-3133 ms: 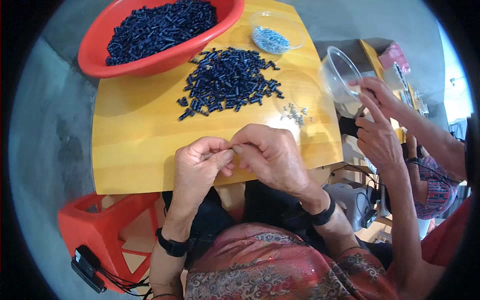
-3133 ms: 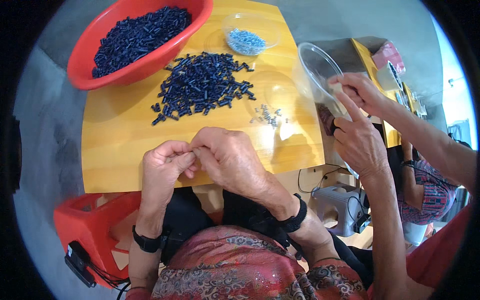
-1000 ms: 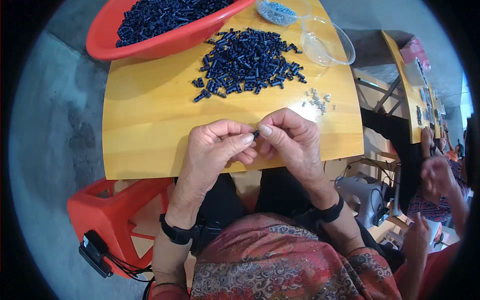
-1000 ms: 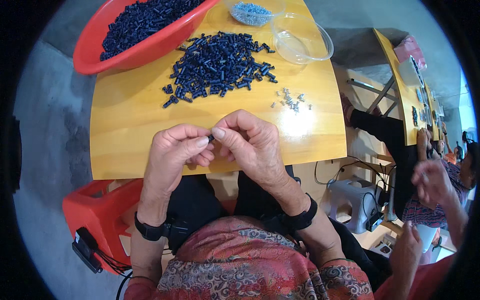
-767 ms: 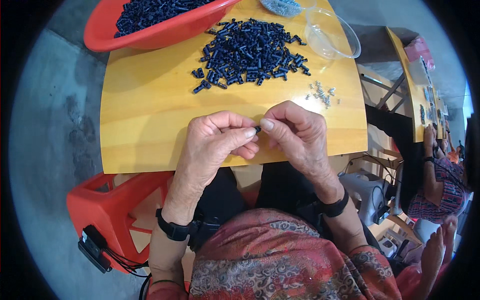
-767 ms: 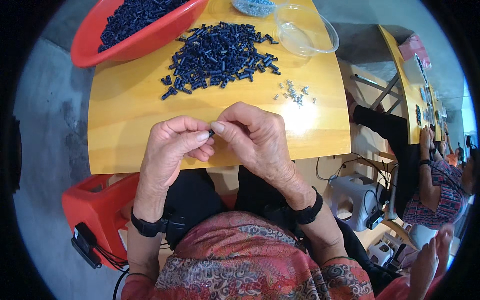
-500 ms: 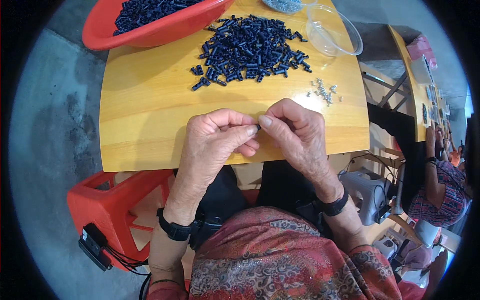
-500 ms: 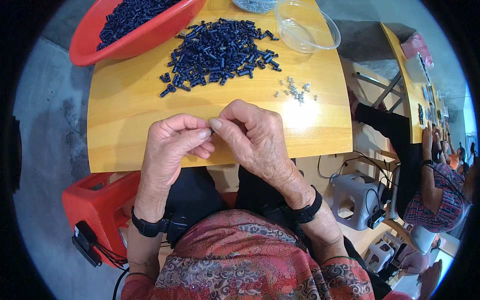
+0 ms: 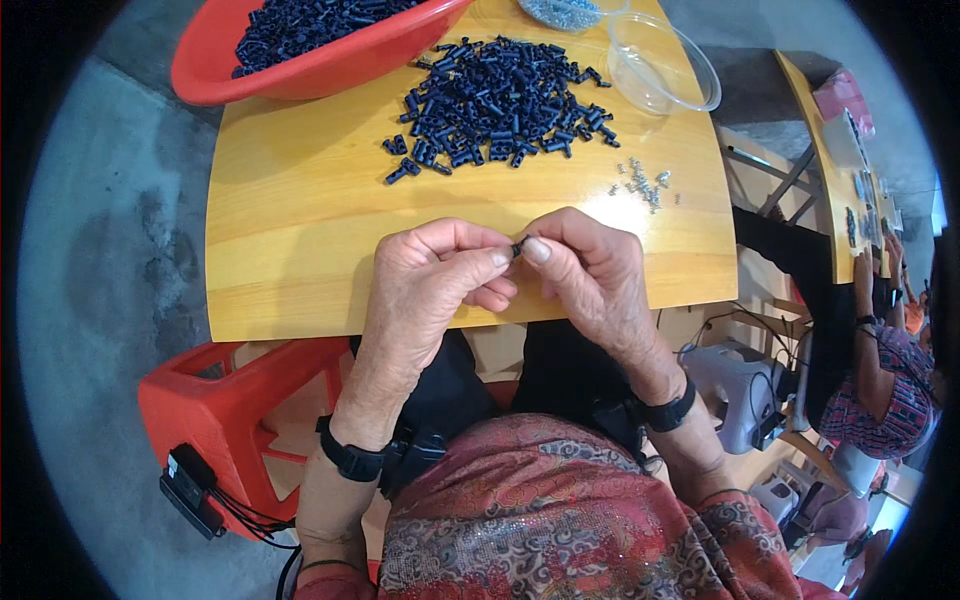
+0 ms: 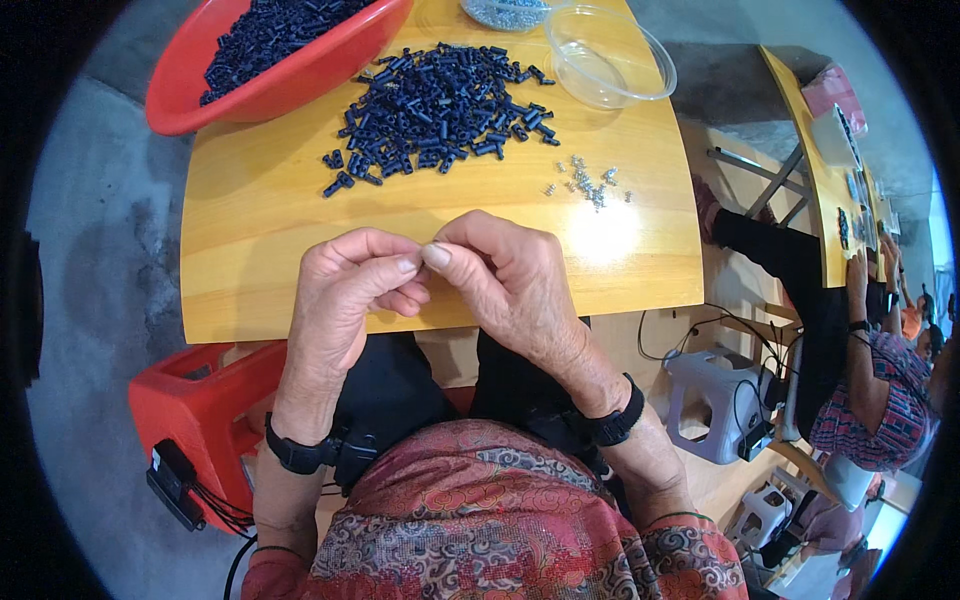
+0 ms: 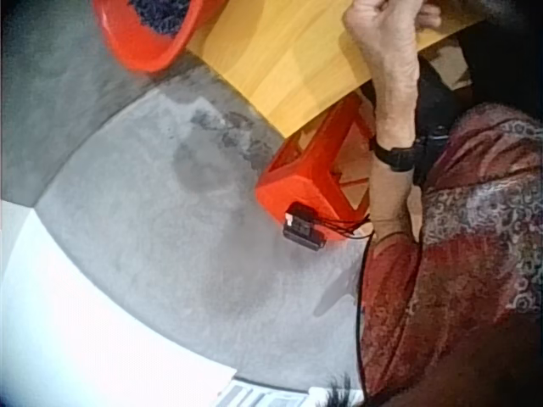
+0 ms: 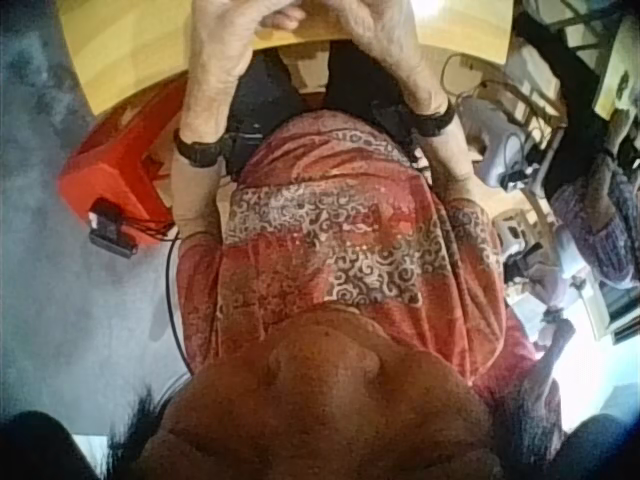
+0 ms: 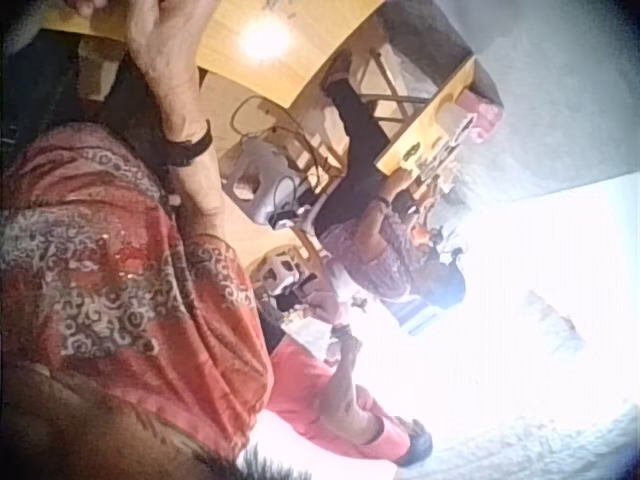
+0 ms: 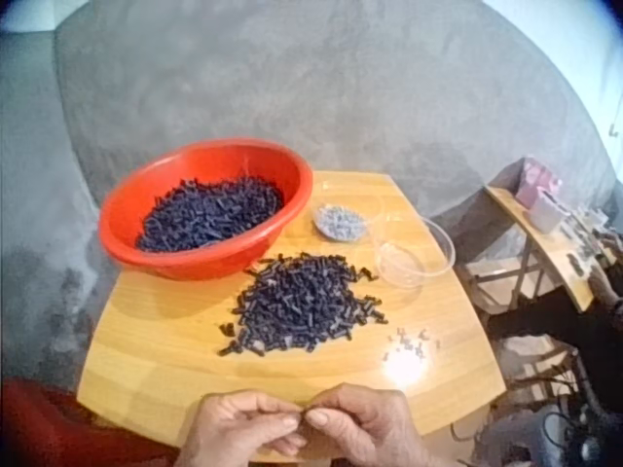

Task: Assembling small blue plastic tubes with silver metal caps.

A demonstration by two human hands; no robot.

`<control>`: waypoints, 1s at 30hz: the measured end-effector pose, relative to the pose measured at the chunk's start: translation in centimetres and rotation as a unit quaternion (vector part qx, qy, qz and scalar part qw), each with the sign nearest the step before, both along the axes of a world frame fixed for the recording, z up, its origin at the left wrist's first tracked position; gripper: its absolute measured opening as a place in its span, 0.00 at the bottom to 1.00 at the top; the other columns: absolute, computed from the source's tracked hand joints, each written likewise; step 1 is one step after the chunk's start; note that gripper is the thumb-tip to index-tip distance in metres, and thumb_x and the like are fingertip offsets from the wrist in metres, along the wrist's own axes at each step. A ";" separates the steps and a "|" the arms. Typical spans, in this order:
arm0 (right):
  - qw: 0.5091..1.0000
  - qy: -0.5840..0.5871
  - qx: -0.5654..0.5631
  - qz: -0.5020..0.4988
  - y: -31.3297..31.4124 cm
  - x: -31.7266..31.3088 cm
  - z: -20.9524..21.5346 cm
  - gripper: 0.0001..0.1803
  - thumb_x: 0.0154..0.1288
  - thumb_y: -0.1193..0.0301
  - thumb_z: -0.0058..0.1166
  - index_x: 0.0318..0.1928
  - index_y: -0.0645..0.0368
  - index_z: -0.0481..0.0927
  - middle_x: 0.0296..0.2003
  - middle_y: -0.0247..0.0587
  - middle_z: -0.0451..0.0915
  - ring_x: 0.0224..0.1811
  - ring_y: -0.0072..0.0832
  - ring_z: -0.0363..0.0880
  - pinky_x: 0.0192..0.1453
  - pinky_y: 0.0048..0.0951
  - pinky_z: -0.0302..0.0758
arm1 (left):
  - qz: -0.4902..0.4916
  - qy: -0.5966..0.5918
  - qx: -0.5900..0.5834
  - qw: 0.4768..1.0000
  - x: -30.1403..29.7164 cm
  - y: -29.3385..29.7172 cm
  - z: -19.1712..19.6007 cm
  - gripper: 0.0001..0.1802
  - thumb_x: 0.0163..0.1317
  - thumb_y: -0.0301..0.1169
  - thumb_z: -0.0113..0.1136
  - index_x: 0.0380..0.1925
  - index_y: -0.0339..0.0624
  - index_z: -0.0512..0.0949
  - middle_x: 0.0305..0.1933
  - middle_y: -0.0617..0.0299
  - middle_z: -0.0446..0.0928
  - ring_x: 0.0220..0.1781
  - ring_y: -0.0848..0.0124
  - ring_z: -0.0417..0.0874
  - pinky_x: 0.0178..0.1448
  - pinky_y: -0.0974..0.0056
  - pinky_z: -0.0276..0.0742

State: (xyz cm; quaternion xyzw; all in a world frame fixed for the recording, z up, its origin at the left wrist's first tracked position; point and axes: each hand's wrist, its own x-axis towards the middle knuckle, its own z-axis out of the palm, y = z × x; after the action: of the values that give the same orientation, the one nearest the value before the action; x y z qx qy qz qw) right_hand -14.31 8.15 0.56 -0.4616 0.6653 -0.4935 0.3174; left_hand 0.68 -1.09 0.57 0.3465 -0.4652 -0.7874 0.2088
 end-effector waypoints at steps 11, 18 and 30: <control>0.938 0.332 -0.092 0.028 0.6 0.4 0.8 0.24 0.49 0.63 0.68 0.43 0.61 0.75 0.26 0.40 0.75 0.26 0.35 0.79 0.26 0.32 0.76 | 0.024 0.003 -0.003 1.000 -0.4 0.6 0.2 0.07 0.58 0.24 0.60 0.36 0.32 0.80 0.32 0.57 0.81 0.32 0.74 0.82 0.39 0.71 0.78; 0.900 0.423 -0.103 0.037 0.2 0.1 0.0 0.14 0.54 0.67 0.61 0.35 0.61 0.71 0.21 0.39 0.70 0.23 0.35 0.77 0.24 0.32 0.76 | 0.040 -0.013 -0.052 0.998 -0.9 1.3 0.1 0.07 0.58 0.22 0.60 0.36 0.31 0.80 0.33 0.59 0.81 0.35 0.75 0.81 0.43 0.71 0.77; 0.897 0.422 -0.121 0.052 -0.1 -0.6 -0.4 0.13 0.56 0.66 0.58 0.31 0.60 0.69 0.20 0.39 0.69 0.21 0.34 0.77 0.21 0.32 0.74 | -0.003 0.001 0.017 1.000 -0.4 0.4 0.6 0.13 0.64 0.30 0.57 0.39 0.29 0.80 0.34 0.58 0.81 0.37 0.74 0.82 0.42 0.70 0.80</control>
State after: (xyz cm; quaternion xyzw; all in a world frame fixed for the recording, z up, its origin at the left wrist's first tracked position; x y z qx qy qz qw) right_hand -14.87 8.04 0.20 -0.6952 0.6469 -0.3122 -0.0264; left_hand 0.24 -0.67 1.16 0.3477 -0.4523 -0.7964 0.2007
